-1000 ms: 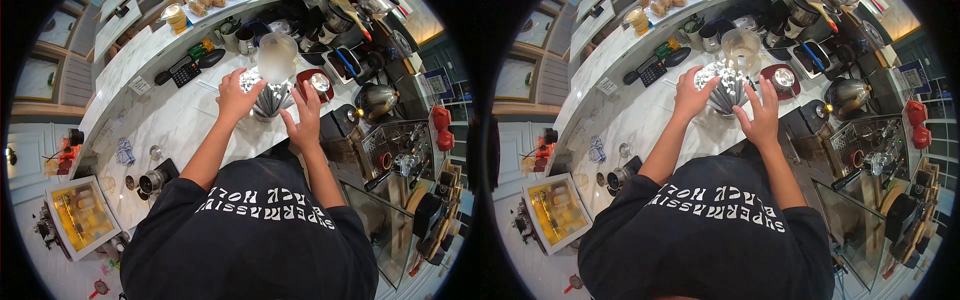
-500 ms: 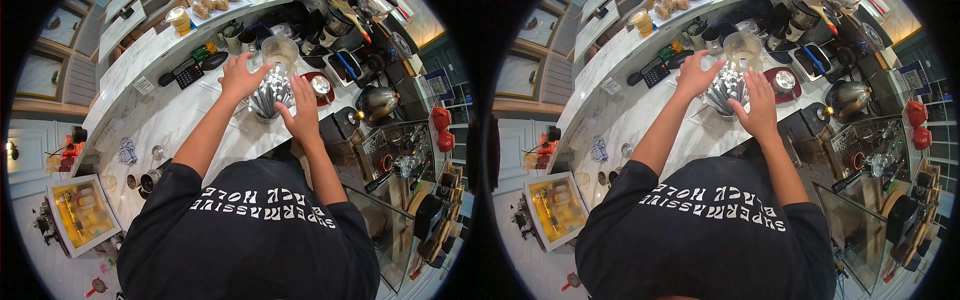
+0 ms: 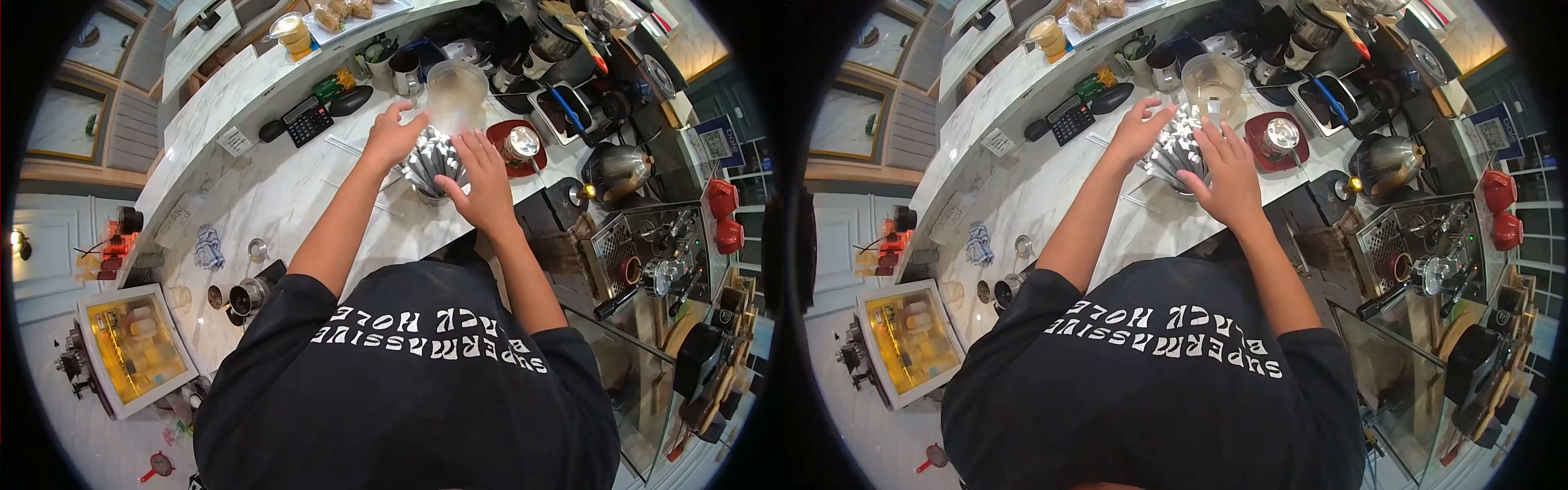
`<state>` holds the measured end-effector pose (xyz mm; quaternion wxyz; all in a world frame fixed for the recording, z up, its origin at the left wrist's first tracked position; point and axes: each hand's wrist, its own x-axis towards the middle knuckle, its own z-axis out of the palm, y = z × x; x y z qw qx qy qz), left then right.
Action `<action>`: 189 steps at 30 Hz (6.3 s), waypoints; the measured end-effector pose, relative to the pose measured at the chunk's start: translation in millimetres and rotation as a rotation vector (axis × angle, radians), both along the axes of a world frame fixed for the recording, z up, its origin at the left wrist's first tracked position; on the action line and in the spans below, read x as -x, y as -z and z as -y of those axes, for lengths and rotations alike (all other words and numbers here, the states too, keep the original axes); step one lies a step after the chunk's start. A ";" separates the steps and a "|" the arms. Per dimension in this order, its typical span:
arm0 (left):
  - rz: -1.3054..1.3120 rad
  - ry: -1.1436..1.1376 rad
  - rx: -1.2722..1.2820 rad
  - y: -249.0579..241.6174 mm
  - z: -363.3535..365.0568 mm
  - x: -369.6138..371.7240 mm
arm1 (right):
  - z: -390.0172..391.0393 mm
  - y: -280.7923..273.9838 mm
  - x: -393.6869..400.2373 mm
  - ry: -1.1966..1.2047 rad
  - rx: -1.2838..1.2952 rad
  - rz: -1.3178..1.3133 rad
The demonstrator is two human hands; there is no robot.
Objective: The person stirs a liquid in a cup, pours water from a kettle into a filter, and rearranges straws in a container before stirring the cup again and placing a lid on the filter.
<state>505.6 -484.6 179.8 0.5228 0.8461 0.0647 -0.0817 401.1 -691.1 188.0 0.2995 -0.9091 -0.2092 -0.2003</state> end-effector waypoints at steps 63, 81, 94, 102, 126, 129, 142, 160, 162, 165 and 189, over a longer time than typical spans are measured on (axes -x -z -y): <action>0.256 -0.682 -0.275 117.2 -123.4 248.5 | -46.1 77.5 -45.1 0.037 -0.811 -0.865; 0.205 -0.784 -0.280 94.5 -120.4 215.5 | -131.4 152.8 -188.0 0.191 -0.540 -0.763; 0.132 -0.717 -0.249 100.2 -131.1 173.5 | -92.5 111.0 -107.0 0.075 -0.381 -0.613; 0.146 -0.674 -0.222 103.6 -138.6 150.2 | -70.6 157.5 -78.2 -0.292 0.201 -0.319; 0.503 -0.710 0.007 17.8 -107.5 90.6 | -48.5 11.2 -127.7 -0.120 -0.766 -0.354; 0.610 -0.658 0.007 0.6 -90.3 55.2 | -71.8 -7.3 -147.7 -0.187 -0.824 -0.297; 0.466 -0.519 -0.281 64.1 -77.5 18.3 | -100.6 60.6 -155.7 -0.165 -0.315 -0.384; 0.617 -0.602 -0.314 40.9 -89.6 -4.2 | -123.2 40.9 -167.3 -0.055 -0.344 -0.114; 0.594 -0.588 -0.324 44.9 -91.3 -2.4 | -118.0 52.5 -165.3 -0.078 -0.301 -0.119; 0.592 -0.591 -0.271 47.1 -88.7 3.3 | -114.2 59.1 -159.4 -0.065 -0.303 -0.238; 0.179 -0.659 -0.314 137.2 -111.5 137.2 | -121.9 104.3 -137.2 -0.183 -0.219 -0.359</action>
